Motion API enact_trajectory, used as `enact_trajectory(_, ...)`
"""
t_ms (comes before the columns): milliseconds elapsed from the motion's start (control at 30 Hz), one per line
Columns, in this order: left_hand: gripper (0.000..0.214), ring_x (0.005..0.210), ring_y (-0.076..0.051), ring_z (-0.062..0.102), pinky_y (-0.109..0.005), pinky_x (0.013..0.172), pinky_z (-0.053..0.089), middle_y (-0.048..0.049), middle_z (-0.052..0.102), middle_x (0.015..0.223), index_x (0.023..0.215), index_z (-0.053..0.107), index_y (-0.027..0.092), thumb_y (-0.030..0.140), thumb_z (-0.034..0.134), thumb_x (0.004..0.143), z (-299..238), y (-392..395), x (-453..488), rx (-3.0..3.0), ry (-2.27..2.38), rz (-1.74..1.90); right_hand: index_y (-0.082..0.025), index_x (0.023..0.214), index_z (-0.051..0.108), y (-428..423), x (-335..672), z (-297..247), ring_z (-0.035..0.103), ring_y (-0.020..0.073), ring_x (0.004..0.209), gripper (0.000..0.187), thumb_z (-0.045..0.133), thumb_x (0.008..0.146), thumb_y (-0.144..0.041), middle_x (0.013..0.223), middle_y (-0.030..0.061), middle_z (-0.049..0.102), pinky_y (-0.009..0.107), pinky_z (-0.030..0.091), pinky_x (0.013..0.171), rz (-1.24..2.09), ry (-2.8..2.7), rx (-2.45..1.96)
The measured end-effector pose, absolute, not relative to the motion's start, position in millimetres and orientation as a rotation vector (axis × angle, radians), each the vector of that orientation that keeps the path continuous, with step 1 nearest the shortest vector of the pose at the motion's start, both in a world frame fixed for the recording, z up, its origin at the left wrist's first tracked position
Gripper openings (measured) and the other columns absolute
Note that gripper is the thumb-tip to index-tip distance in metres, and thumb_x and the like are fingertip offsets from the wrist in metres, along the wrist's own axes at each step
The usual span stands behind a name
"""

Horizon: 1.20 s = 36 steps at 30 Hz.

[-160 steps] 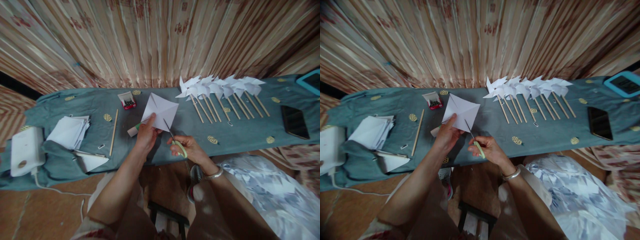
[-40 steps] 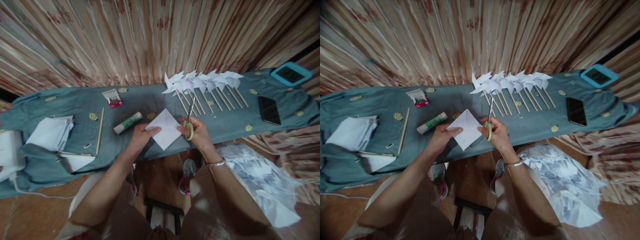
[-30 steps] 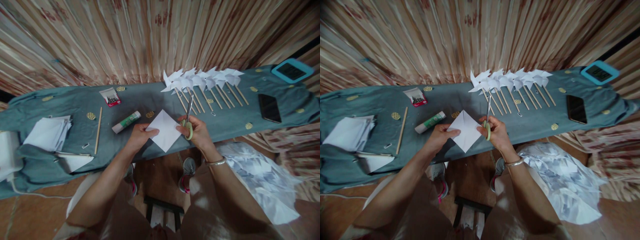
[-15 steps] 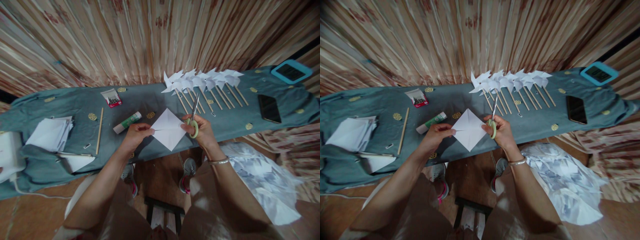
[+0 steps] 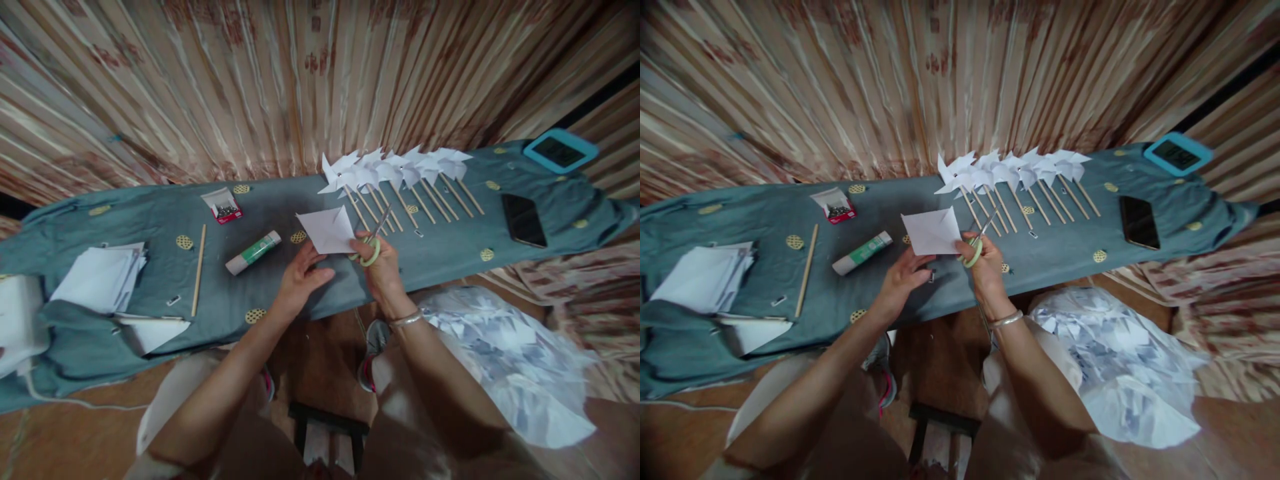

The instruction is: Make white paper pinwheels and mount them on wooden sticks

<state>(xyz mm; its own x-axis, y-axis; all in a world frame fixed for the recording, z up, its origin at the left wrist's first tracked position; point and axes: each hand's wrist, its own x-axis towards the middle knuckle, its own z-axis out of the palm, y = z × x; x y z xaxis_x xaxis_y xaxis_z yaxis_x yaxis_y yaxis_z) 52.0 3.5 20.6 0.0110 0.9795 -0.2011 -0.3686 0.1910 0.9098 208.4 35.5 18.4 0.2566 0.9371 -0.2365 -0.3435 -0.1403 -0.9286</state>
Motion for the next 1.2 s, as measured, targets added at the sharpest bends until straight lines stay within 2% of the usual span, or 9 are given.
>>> enact_trajectory(67, 0.06, 0.114, -0.028, 0.063, -0.034, 0.09, 0.05, -0.0086, 0.073, 0.114, 0.1, 0.071, 0.021, 0.029, 0.092, 0.044, 20.8, 1.3, 62.2, 0.818, 1.049, 1.228, -0.022, 0.081, 0.063, 34.3, 197.3, 17.6, 0.047, 0.0077, 0.052, 0.043, 0.086, 0.048, -0.037, 0.059, -0.0094, 0.054, 0.023, 0.037, 0.052, 1.272, -0.7, -1.235)
enact_trajectory(233, 0.039, 0.107, -0.026, 0.067, -0.036, 0.099, 0.049, -0.0072, 0.076, 0.098, 0.09, 0.071, 0.019, 0.038, 0.086, 0.059, 26.0, 9.4, 60.5, 0.777, 1.081, 1.396, -0.023, 0.08, 0.062, 32.2, 180.0, 16.3, 0.044, 0.0088, 0.055, 0.041, 0.084, 0.05, -0.04, 0.059, -0.0085, 0.054, 0.023, 0.038, 0.053, 1.282, -0.836, -1.237)
enact_trajectory(467, 0.031, 0.091, -0.024, 0.07, -0.034, 0.086, 0.053, -0.007, 0.077, 0.092, 0.084, 0.073, 0.016, 0.032, 0.082, 0.059, 18.1, 19.7, 44.9, 0.78, 1.199, 1.49, -0.022, 0.079, 0.059, 27.0, 171.9, 16.3, 0.049, 0.0105, 0.06, 0.043, 0.085, 0.052, -0.043, 0.065, -0.0067, 0.058, 0.025, 0.045, 0.059, 1.302, -0.948, -1.212)
enact_trajectory(567, 0.026, 0.083, -0.022, 0.069, -0.032, 0.08, 0.054, -0.0049, 0.077, 0.087, 0.081, 0.074, 0.018, 0.029, 0.081, 0.059, 16.2, 22.0, 40.2, 0.802, 1.227, 1.502, -0.022, 0.079, 0.06, 21.2, 171.1, 20.6, 0.051, 0.011, 0.059, 0.044, 0.087, 0.054, -0.047, 0.064, -0.006, 0.059, 0.025, 0.045, 0.056, 1.324, -1.026, -1.196)
enact_trajectory(700, 0.013, 0.077, -0.021, 0.067, -0.029, 0.071, 0.052, -0.0014, 0.074, 0.076, 0.069, 0.072, 0.02, 0.029, 0.078, 0.063, 18.8, 26.7, 30.5, 0.843, 1.336, 1.475, -0.021, 0.082, 0.064, 12.0, 175.2, 28.1, 0.058, 0.0135, 0.059, 0.045, 0.077, 0.068, -0.063, 0.063, -0.0015, 0.065, 0.026, 0.046, 0.055, 1.405, -1.162, -1.18)
enact_trajectory(800, 0.014, 0.08, -0.022, 0.066, -0.028, 0.069, 0.05, -0.0001, 0.07, 0.069, 0.063, 0.067, 0.021, 0.03, 0.078, 0.063, 19.8, 32.3, 22.2, 0.872, 1.399, 1.505, -0.021, 0.083, 0.066, 5.4, 180.7, 30.4, 0.062, 0.0139, 0.06, 0.048, 0.073, 0.07, -0.067, 0.067, 0.0014, 0.07, 0.025, 0.048, 0.055, 1.531, -1.257, -1.148)
enact_trajectory(1033, 0.018, 0.071, -0.016, 0.061, -0.025, 0.065, 0.047, 0.0012, 0.064, 0.067, 0.062, 0.064, 0.018, 0.028, 0.078, 0.063, 18.6, 42.0, 13.7, 0.872, 1.355, 1.596, -0.021, 0.077, 0.068, -2.5, 191.8, 30.1, 0.058, 0.0106, 0.053, 0.043, 0.078, 0.068, -0.062, 0.062, -0.0014, 0.067, 0.022, 0.046, 0.049, 1.804, -1.411, -1.086)
enact_trajectory(1200, 0.025, 0.086, -0.02, 0.064, -0.024, 0.069, 0.05, 0.0016, 0.064, 0.067, 0.056, 0.056, 0.021, 0.026, 0.08, 0.062, 21.1, 40.4, 14.7, 0.779, 1.398, 1.522, -0.02, 0.078, 0.069, -1.8, 194.9, 30.1, 0.055, 0.0103, 0.052, 0.043, 0.08, 0.067, -0.06, 0.06, -0.0021, 0.064, 0.022, 0.044, 0.048, 1.857, -1.458, -1.087)
